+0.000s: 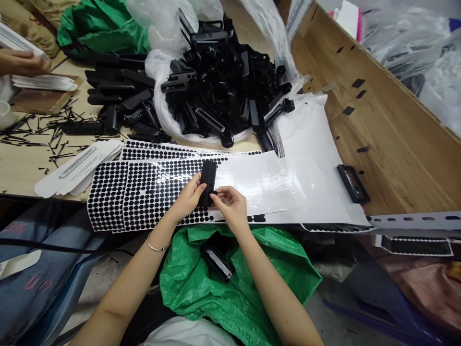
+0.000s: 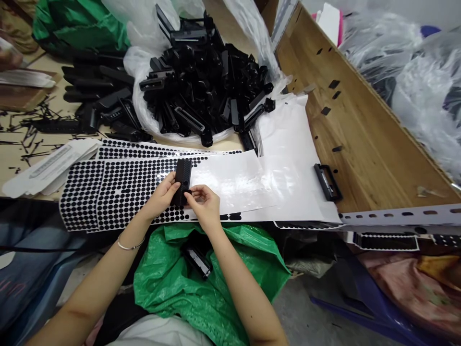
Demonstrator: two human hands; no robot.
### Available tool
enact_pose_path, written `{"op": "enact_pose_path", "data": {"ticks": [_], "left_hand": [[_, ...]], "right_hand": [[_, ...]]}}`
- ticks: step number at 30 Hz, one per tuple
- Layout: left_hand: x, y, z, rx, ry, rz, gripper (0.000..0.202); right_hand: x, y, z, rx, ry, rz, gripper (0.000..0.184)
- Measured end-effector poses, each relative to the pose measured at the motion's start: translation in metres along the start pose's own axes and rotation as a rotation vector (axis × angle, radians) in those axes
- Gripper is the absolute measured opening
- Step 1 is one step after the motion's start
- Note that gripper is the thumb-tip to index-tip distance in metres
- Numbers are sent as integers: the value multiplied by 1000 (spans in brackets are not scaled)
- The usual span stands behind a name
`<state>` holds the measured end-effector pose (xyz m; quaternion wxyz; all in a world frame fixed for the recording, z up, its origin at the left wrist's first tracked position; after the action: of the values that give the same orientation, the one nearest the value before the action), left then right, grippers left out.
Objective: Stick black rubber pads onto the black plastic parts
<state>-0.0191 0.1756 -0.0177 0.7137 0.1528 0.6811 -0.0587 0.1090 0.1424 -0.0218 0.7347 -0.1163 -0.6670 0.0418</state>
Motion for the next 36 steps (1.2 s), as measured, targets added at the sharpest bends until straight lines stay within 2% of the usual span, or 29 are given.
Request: {"op": "enact_pose_path", "data": {"ticks": [5,9,12,15,18,21,23,30,34,36], "left_hand": [[0,-3,0,3,-9,-11,33],[4,-7,3,24,-70,-55,48],[5,-9,6,37,-62,-81,57],[2,-8,1,-10,-152,-81,62],[3,-7,-10,-88,-331,-108,51],[4,-8,-21,-165,-513,-124,33],[5,-9,-27,-207,-566,-121,28],[13,-14,-36,-354,-608,-127,38],[10,-12,-39,-392,-618,-91,31],[7,-19,-39,-427,-643,-94,30]], "right_hand": [[-2,-1,-1,-24,-35,-3,25],[0,-4,-2,-52,-51,-68,19],[4,-6,0,6,-45,-114,18],[8,-7,0,92,-1,-166,18],[11,-8,-9,109,137,-189,23],[9,-6,-21,65,312,-162,29],[8,-4,-26,45,389,-139,30],[7,-2,-29,75,499,-112,27],[8,-4,-29,101,492,-121,26],[7,-4,-29,104,494,-122,27]]}}
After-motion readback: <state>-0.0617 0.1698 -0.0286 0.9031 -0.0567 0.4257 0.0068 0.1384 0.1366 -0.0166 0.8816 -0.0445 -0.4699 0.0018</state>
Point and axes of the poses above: each hand's wrist, its own y-axis towards the middle knuckle, its own z-axis out of the palm, x = y × z, the point moved 9 cm from there along y, towards the middle knuckle, and after that the axes turned 4 degrees about z, right-handed, at the moved point
